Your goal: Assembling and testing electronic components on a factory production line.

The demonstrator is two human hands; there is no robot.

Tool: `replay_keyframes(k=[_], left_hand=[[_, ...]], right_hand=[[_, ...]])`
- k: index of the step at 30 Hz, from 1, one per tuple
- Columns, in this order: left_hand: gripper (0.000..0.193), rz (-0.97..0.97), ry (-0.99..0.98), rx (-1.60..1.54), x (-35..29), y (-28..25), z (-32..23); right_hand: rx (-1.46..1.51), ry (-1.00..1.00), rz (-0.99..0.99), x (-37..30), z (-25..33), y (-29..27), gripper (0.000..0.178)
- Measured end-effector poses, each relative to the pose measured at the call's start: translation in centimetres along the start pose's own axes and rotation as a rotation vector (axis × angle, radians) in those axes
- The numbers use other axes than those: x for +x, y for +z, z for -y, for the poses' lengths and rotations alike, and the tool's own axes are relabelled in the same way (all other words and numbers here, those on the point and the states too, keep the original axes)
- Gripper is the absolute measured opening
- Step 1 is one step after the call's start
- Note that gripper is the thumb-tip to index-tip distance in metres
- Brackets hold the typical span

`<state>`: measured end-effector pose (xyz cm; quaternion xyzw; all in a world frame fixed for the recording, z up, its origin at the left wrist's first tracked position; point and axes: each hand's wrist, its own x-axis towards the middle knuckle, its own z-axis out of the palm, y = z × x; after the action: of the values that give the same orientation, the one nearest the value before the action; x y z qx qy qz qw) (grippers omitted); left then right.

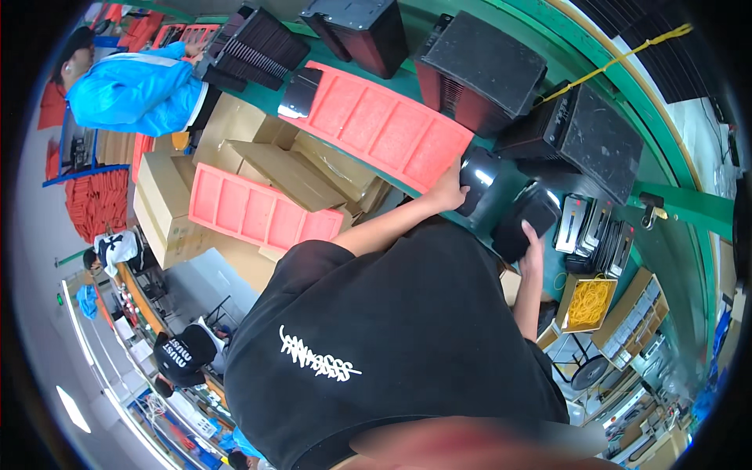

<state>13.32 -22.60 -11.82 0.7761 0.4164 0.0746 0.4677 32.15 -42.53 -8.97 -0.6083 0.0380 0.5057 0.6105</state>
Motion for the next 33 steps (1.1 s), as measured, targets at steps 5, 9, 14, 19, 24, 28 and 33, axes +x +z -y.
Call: replay_keyframes(k=[5, 9, 14, 19, 24, 28, 33], left_hand=[[0.095, -0.208, 0.242, -0.078, -4.7, -5.1, -8.2], [0.1, 0.111, 0.133, -0.5, -7.2, -8.9, -11.6], [0.1, -0.309, 0.083, -0.706, -5.8, -10.7, -7.6], [0.09, -0.075, 0.065, -1.316, -3.0, -14.6, 4.1], [0.11, 0.166, 0.136, -1.762, -5.1, -19.4, 7.0], [0.125, 0.655, 0.164, -1.898, -7.1, -18.6, 6.6], [0.132, 0.806, 0.145, -2.046, -9.0, -15.2, 5.7]], right_hand=[[-0.21, -0.191, 0.064, -5.1, 3.5, 2.4, 0.077], [-0.368, -0.338, 0.034, -7.3, 5.5, 12.4, 0.077], [-0.821, -0.681, 0.149, -4.8, 3.6, 22.0, 0.087], [-1.122, -0.808, 0.24, -4.7, 3.3, 29.3, 0.091], [-0.819, -0.478, 0.761, -2.7, 4.6, 32.5, 0.093], [-0.082, -0.225, 1.007, 1.5, 2.2, 33.2, 0.085], [-0.021, 0.12, 1.496, 4.2, 1.2, 32.8, 0.074]])
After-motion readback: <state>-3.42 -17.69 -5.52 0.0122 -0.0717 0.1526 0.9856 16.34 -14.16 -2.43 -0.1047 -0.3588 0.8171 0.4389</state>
